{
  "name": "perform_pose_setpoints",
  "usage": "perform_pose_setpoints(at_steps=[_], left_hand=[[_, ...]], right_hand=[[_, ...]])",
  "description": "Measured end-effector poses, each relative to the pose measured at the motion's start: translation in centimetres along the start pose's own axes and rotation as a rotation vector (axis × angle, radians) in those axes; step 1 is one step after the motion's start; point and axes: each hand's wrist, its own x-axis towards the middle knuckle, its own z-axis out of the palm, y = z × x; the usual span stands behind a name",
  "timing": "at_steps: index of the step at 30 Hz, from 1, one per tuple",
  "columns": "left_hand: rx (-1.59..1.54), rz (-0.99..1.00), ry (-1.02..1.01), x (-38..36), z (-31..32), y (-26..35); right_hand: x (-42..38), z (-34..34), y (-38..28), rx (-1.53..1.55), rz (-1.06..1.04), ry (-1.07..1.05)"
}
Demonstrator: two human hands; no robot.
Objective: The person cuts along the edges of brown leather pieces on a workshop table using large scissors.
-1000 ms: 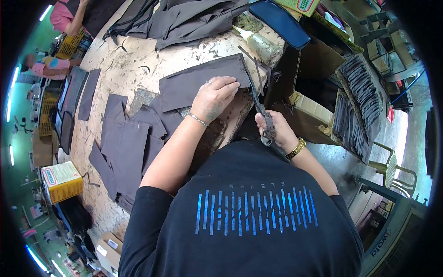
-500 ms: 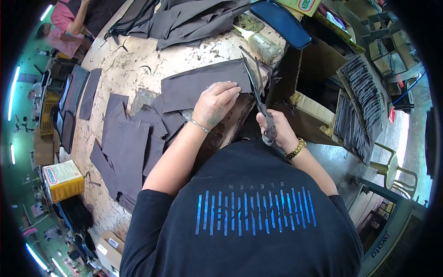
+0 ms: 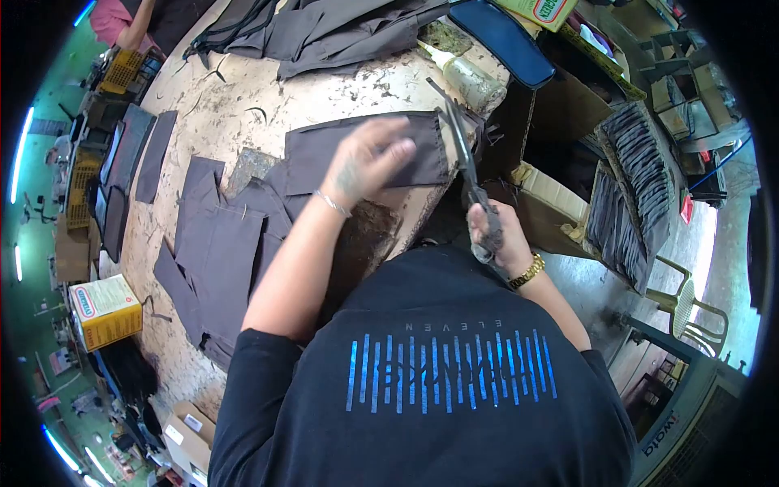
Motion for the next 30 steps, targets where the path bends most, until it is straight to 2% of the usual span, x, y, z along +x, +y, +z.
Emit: perform_pose_setpoints(at_steps=[1,3,5,6,7,9,10,12,14,15,17,19,21,22,23,25,26,28,29,30], left_hand=[[0.165,-0.029,-0.023,1.2,-1.2,-0.3],[0.611,0.130,0.099,3.0,-2.4,-1.1],[0.911,0.114,0.094,4.0,-2.8,-2.4],[0.810,0.094,-0.131,4.8,-3.5,-3.2],[0.730,0.085,-0.195,5.2,-3.3,-4.0],[0.731,0.105,-0.286,5.4,-3.0,-2.4],[0.648,0.046,-0.227,5.1,-3.0,-0.7],[0.563,-0.013,-0.165,4.3,-3.7,2.9],[0.473,-0.122,0.277,2.9,-5.3,5.8],[0.450,-0.219,0.416,1.8,-6.9,6.9],[0.554,-0.199,0.642,-1.4,-10.8,7.5],[0.546,-0.433,0.692,-5.5,-14.4,7.5],[0.843,-0.583,0.696,-9.2,-16.8,7.1],[0.917,-0.819,0.641,-10.7,-17.7,6.4],[0.921,-0.824,0.648,-12.4,-18.2,5.2],[1.203,-0.891,0.580,-15.0,-18.9,3.2],[1.237,-0.854,0.599,-13.9,-18.3,4.2],[1.172,-0.403,0.621,-11.4,-18.8,2.6],[0.990,-0.224,0.641,-8.8,-18.3,2.3],[0.877,-0.227,0.663,-6.2,-18.2,0.5]], right_hand=[[-0.8,-0.4,-0.5,-0.006,0.003,-0.007],[-1.8,-0.8,-1.2,-0.127,0.062,0.015],[-2.0,-1.7,-0.6,-0.559,-0.138,0.051],[-2.2,-1.8,-0.6,-0.608,-0.168,0.050],[-2.4,-1.9,-0.4,-0.654,-0.196,0.054],[-2.5,-2.3,0.4,-0.520,-0.085,0.052],[-2.5,-2.2,0.3,-0.594,-0.154,0.063],[-2.5,-2.2,0.2,-0.554,-0.114,0.046],[-2.5,-2.3,-0.1,-0.525,-0.071,0.034],[-2.5,-2.4,-0.2,-0.526,-0.071,0.029],[-2.5,-2.5,-0.4,-0.618,-0.112,0.020],[-2.7,-2.6,-0.6,-0.624,-0.115,0.005],[-2.7,-2.6,-0.6,-0.623,-0.120,-0.010],[-2.7,-2.7,-0.6,-0.624,-0.121,-0.014],[-2.7,-2.9,-0.6,-0.626,-0.124,-0.017],[-2.5,-3.5,-0.6,-0.649,-0.090,-0.023],[-2.5,-3.6,-0.7,-0.674,-0.051,-0.019],[-2.5,-3.6,-1.3,-0.719,-0.088,-0.033],[-2.5,-3.6,-1.6,-0.760,-0.125,-0.040],[-2.4,-3.7,-1.6,-0.768,-0.130,-0.046]])
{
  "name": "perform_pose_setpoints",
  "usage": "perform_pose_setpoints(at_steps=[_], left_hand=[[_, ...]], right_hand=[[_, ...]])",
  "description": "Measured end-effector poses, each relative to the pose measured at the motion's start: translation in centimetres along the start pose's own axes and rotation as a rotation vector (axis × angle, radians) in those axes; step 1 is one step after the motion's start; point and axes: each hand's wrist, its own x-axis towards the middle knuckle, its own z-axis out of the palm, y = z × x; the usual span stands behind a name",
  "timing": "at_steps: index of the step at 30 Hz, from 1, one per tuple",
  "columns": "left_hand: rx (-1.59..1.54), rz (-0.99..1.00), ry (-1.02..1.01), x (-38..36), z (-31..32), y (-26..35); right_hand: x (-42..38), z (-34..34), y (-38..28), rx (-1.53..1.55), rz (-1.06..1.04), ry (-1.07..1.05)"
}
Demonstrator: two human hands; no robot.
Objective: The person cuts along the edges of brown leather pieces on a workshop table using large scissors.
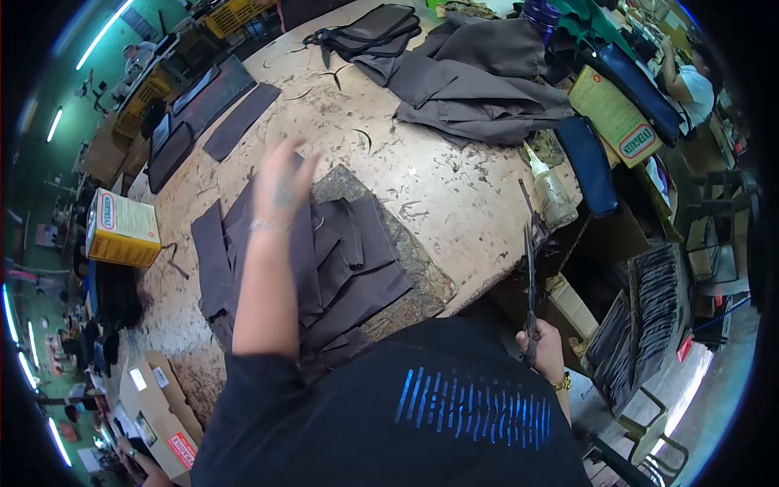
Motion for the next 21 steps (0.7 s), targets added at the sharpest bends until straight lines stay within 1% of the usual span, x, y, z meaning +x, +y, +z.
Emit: perform_pose_setpoints(at_steps=[1,2,5,6,8,9,10,11,12,13,14,15,16,17,19,21], left_hand=[[-0.145,-0.029,-0.029,1.9,2.1,1.0],[-0.146,0.057,0.008,4.0,5.2,0.6],[-0.171,-0.016,-0.142,9.8,12.5,1.2],[-0.184,-0.003,-0.140,10.8,14.0,1.5],[0.193,0.027,-0.247,12.8,16.9,2.3],[0.178,0.047,-0.244,14.2,19.1,1.5],[0.232,0.029,-0.345,15.4,21.9,-0.3],[0.292,0.008,-0.452,15.8,22.2,-0.2],[0.223,-0.067,-0.374,16.1,22.6,-0.2],[0.223,-0.056,-0.388,15.9,21.8,0.1],[0.040,-0.140,-0.341,15.6,20.9,0.2],[-0.139,-0.229,-0.289,15.0,19.9,0.2],[-0.164,-0.119,-0.016,13.8,18.7,0.7],[-0.152,-0.124,-0.019,13.0,17.5,0.4],[-0.346,-0.195,0.185,11.6,14.9,0.0],[-0.681,-0.247,0.188,9.0,9.2,2.4]], right_hand=[[0.0,0.0,0.2,-0.021,-0.004,0.006],[0.0,0.1,0.3,-0.039,-0.005,0.016],[-0.2,0.5,-0.3,-0.043,0.028,0.040],[-0.3,0.7,-0.2,-0.051,0.013,0.060],[-0.6,1.1,-0.3,-0.036,0.024,0.077],[-0.5,1.3,-0.5,-0.019,0.032,0.074],[-0.6,1.4,-1.1,0.012,0.057,0.081],[-0.6,1.6,-1.2,0.017,0.071,0.095],[-0.6,1.7,-1.3,0.025,0.082,0.094],[-0.7,1.8,-1.3,0.035,0.092,0.088],[-0.7,1.8,-1.4,0.044,0.105,0.086],[-0.6,1.7,-1.4,0.062,0.112,0.071],[-0.6,1.6,-1.3,0.079,0.115,0.053],[-0.5,1.5,-0.9,0.084,0.116,0.040],[-0.4,0.9,0.0,0.051,0.081,0.014],[-0.4,0.2,-0.4,0.071,0.051,0.016]])
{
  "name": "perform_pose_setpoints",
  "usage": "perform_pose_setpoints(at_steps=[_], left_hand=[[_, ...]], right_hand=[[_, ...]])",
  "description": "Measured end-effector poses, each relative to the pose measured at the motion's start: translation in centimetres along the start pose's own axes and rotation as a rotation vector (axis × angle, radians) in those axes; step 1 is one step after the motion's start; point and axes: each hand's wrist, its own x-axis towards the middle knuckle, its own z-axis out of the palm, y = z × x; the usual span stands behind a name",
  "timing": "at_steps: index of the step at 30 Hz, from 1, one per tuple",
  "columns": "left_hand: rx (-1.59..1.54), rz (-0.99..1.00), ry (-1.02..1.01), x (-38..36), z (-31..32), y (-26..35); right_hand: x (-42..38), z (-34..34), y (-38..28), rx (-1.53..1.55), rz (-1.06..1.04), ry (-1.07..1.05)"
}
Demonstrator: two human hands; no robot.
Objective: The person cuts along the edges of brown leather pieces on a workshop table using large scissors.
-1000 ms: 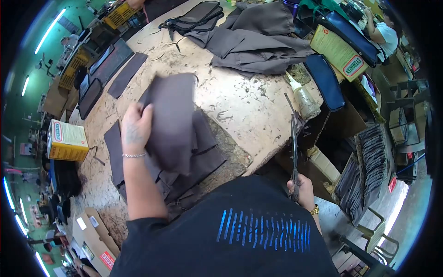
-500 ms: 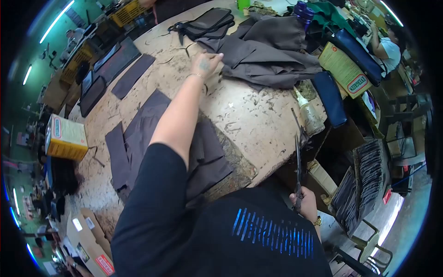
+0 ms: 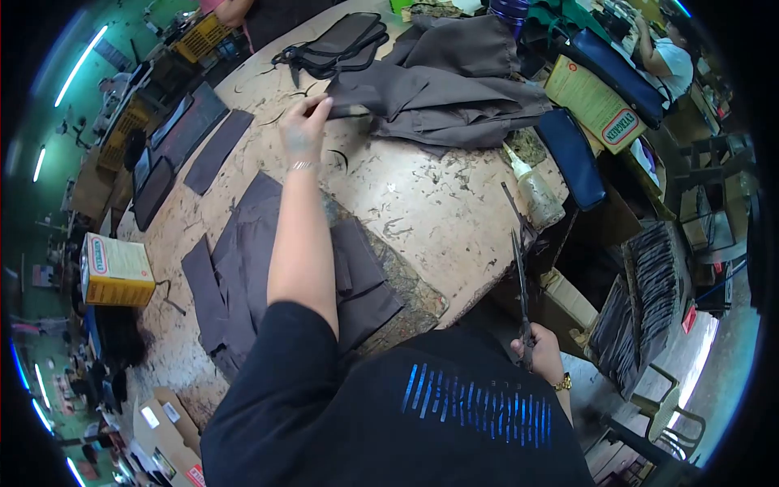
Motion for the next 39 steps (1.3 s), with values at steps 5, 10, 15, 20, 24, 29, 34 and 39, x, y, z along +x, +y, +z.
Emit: perform_pose_setpoints(at_steps=[5,10,15,20,24,29,34,39], left_hand=[[-0.280,0.169,-0.255,-5.5,-7.6,7.2],[-0.058,0.111,-0.606,-6.3,-4.6,10.1],[0.655,0.402,-0.879,-8.9,2.7,3.9],[0.669,0.581,-1.109,-13.1,4.4,5.7],[0.615,0.453,-1.212,-15.3,4.6,3.5],[0.584,0.483,-0.972,-17.5,5.2,1.8],[0.537,0.364,-0.856,-19.1,6.5,4.0],[0.563,0.532,-0.876,-19.2,7.6,3.5]], right_hand=[[0.3,-1.3,0.7,-0.144,-0.020,-0.017],[0.7,-1.3,0.8,-0.145,-0.102,-0.009],[0.3,-1.1,1.6,-0.095,-0.097,-0.037],[-1.0,-0.9,1.3,0.086,-0.017,-0.106],[-1.8,-1.1,0.9,0.245,0.025,-0.202],[-2.5,-1.0,0.4,0.354,0.050,-0.246],[-1.9,-0.1,0.8,0.476,0.117,-0.283],[-0.9,0.8,-0.2,0.542,0.134,-0.241]])
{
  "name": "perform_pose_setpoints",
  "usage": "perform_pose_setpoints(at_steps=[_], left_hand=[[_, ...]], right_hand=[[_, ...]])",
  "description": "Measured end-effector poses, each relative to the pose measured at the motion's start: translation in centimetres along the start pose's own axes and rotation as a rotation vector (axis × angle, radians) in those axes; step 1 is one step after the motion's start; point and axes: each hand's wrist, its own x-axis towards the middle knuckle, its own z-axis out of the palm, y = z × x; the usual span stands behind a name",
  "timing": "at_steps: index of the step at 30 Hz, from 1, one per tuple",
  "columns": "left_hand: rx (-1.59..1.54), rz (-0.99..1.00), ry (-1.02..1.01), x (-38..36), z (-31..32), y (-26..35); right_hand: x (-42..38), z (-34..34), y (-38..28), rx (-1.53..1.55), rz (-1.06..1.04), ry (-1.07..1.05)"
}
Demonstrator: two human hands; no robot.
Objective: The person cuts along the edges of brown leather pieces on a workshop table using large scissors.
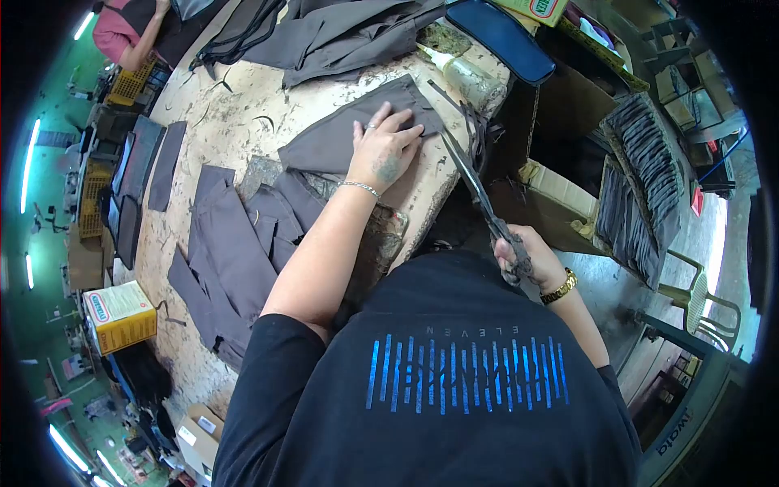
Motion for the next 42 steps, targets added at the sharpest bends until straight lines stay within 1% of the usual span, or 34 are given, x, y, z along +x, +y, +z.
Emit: perform_pose_setpoints(at_steps=[1,4,6,7,9,11,12,15,17,20,30,33,35,36,38,42], left_hand=[[0.001,0.000,0.000,-0.1,0.2,-0.1],[-0.046,0.053,0.037,-0.2,0.5,-0.7],[-0.139,0.075,0.115,-0.3,0.9,-1.0],[-0.139,0.074,0.116,-0.4,0.8,-0.9],[-0.084,0.144,0.161,-0.5,0.6,-0.7],[-0.071,0.162,0.161,-0.7,0.6,-0.6],[-0.058,0.185,0.159,-0.6,0.6,-0.5],[-0.056,0.194,0.174,-0.7,0.6,-0.5],[-0.075,0.196,0.190,-0.7,0.8,-0.6],[-0.092,0.198,0.212,-0.6,0.7,-0.6],[-0.113,0.202,0.222,-0.5,0.9,-0.7],[-0.120,0.198,0.222,-0.5,0.8,-0.6],[-0.124,0.184,0.190,-0.6,1.0,-0.9],[-0.128,0.170,0.157,-0.6,1.2,-1.1],[-0.140,0.189,0.170,-0.7,1.3,-1.2],[-0.162,0.246,0.201,-0.7,1.1,-1.1]], right_hand=[[0.3,0.1,-0.2,0.030,0.007,0.011],[1.2,0.1,-0.2,-0.030,-0.017,0.046],[1.3,0.3,-0.5,-0.058,-0.030,0.061],[1.3,0.4,-0.6,-0.060,-0.034,0.064],[1.4,0.6,-0.8,-0.068,-0.037,0.064],[1.8,0.7,-0.8,-0.188,-0.025,0.123],[2.1,0.8,-0.9,-0.191,-0.024,0.125],[3.1,0.9,-1.0,-0.198,-0.047,0.137],[3.6,0.7,-0.8,-0.279,-0.078,0.153],[3.6,0.7,-0.7,-0.342,-0.069,0.191],[3.3,1.1,-0.7,-0.354,-0.068,0.201],[3.1,1.4,-0.8,-0.379,-0.120,0.231],[3.0,1.4,-0.7,-0.506,-0.187,0.267],[3.0,1.5,-0.7,-0.504,-0.186,0.268],[2.9,1.5,-0.8,-0.313,-0.083,0.222],[3.9,1.1,-0.7,-0.247,-0.069,0.184]])
